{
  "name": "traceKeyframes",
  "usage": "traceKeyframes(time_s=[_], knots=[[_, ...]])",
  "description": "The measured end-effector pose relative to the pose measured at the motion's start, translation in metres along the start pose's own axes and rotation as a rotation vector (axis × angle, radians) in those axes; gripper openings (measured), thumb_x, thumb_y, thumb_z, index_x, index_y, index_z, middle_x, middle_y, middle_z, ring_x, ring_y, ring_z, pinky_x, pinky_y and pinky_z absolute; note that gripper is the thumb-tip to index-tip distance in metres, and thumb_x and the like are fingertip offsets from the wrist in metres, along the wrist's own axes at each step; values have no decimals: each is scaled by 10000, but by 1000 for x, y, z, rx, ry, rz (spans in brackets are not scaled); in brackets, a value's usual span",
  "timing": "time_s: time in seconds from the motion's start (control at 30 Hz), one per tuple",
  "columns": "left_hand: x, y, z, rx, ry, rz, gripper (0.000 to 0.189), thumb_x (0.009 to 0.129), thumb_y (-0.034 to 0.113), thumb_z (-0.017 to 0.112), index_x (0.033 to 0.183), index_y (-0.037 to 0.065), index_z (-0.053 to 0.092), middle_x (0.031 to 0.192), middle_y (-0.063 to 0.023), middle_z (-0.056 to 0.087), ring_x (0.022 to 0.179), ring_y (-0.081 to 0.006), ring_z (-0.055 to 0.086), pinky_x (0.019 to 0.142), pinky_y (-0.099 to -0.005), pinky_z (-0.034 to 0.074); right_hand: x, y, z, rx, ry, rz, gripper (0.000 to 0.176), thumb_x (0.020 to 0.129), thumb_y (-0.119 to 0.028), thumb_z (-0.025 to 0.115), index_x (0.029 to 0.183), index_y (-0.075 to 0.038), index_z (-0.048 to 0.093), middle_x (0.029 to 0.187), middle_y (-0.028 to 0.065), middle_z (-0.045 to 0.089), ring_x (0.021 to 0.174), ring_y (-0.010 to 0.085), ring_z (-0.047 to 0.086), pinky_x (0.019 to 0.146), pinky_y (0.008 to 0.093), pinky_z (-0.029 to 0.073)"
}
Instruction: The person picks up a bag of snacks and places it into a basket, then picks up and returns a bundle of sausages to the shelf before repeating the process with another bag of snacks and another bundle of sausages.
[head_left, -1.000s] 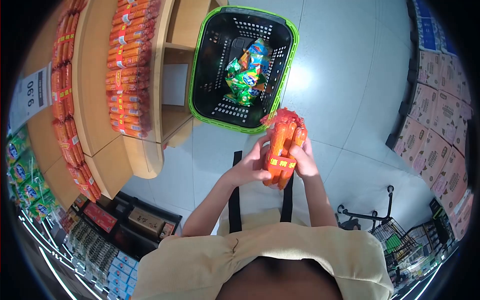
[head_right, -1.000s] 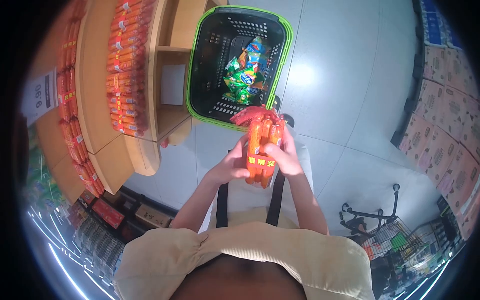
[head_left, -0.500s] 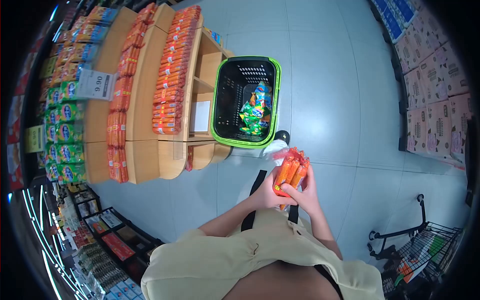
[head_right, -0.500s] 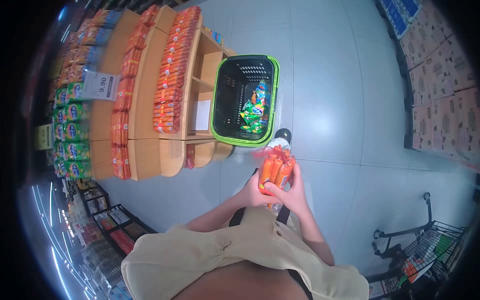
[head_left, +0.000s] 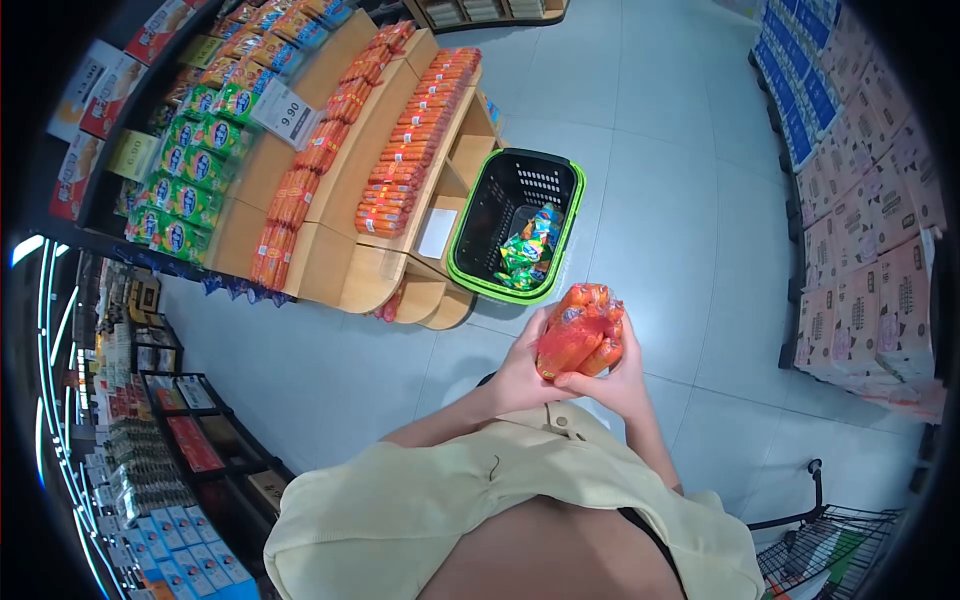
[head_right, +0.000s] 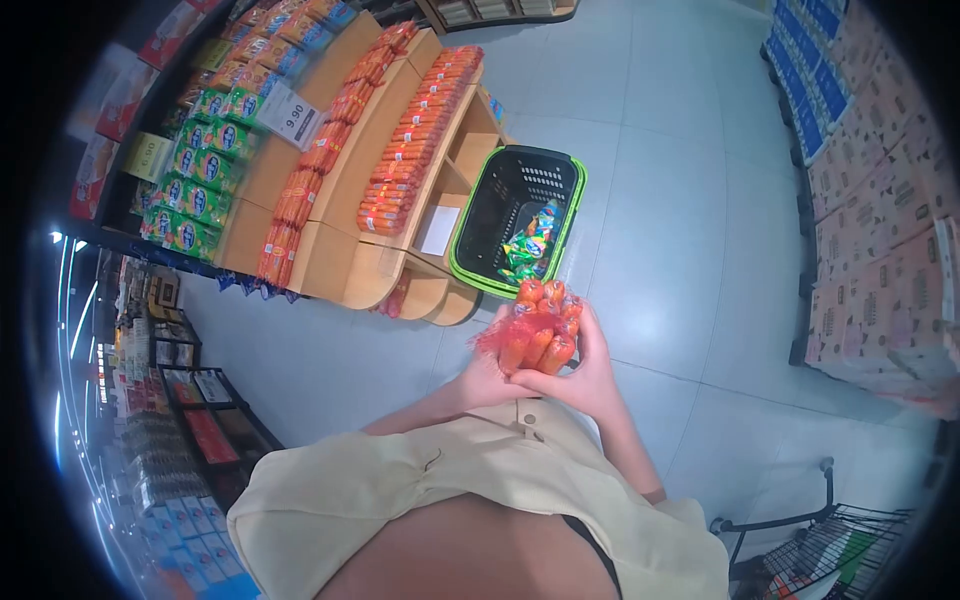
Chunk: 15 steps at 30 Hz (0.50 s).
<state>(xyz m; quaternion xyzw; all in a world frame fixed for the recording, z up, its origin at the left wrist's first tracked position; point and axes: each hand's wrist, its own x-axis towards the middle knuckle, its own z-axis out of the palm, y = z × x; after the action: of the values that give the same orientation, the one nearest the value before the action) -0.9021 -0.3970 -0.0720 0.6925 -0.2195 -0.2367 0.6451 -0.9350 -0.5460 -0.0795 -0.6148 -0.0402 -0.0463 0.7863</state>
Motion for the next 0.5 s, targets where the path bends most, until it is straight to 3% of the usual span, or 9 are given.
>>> traceKeyframes(time_s=[0.1,0.2,0.33,0.5], knots=[[-3,-3,-4,25,72,147,855,640,126,801,1294,41,258,1240,-86,393,1150,-190,438,957,-329,390,5,-3,10,-21,-12,-22,803,532,-183,848,1184,5,417,1113,75,440,1055,175,488,887,309,419],[-10,-8,-13,-155,139,160,878,617,151,813,1290,2,268,1233,-111,425,1149,-184,445,949,-323,380,14,-6,22,-3,-27,-25,809,527,-190,849,1182,12,418,1117,84,432,1045,185,494,889,314,418],[-23,-14,-40,-85,188,164,853,645,81,791,1299,50,245,1234,-86,400,1142,-182,453,948,-334,419,27,0,46,-87,-135,-86,786,531,-206,844,1162,18,431,1110,104,431,1051,216,476,901,328,400],[-47,-25,-83,-183,276,145,807,671,94,772,1288,49,254,1230,-96,393,1132,-183,456,940,-334,426,45,14,96,-100,-155,-129,789,508,-253,847,1135,19,453,1105,124,429,1053,253,456,905,352,385]])
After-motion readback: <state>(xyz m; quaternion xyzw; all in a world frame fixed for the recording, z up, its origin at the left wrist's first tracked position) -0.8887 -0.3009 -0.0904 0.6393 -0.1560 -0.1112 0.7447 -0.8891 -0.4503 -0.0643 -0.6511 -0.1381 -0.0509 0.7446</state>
